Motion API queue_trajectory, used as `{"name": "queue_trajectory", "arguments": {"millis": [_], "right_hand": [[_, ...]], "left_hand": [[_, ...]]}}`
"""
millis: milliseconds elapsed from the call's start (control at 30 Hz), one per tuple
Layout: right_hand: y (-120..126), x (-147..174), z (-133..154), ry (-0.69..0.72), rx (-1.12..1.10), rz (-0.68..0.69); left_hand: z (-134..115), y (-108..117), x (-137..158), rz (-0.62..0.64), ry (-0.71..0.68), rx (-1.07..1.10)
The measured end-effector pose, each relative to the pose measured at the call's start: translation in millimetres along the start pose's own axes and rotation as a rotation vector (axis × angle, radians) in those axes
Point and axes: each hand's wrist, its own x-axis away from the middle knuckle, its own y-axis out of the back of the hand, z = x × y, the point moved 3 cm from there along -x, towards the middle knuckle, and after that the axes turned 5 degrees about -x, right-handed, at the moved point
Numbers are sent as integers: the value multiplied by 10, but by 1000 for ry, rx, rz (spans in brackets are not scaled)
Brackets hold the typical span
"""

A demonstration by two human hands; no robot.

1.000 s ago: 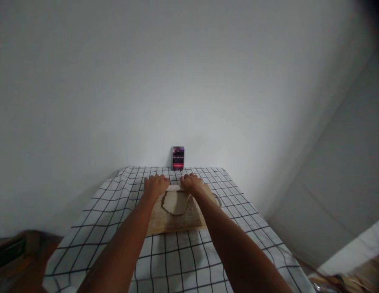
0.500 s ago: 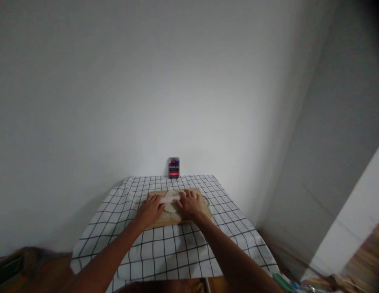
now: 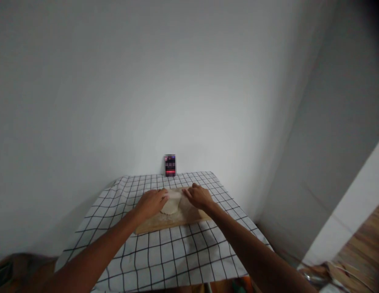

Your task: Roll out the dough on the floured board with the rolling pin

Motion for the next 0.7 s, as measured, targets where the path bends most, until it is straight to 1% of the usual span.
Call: {"name": "queue_trajectory", "arguments": {"millis": [67,133,167,233,300,367,500,600,700], "right_hand": [[-159,-44,-29,29,10,-1],[-287,-118,-55,32,20,-34],[-328,-171,-71,18,27,-44],[-364,-311,-104,-9,42,-41],[-363,-490,-141,-17,44,-24],[-363,-686,-188,-24,32,12],[-416,-1020,-269,-17,0,162],[-444,-1123,-293,-12,-4,255],[-423,-1067,-286,-24,10,250]], "left_hand": [[-6,-242,16,-57,9,-31],[12,-441,-15,-121,54,-48],[26,-512,-58,-131,77,-51],[56,-591,-197,-113,101,-49],[87,-611,-373,-71,116,-36],[124,-600,-535,-54,168,-19],[153,-569,-722,-53,268,-1],[133,-549,-747,-5,285,10],[90,-486,-700,-8,284,4]]}}
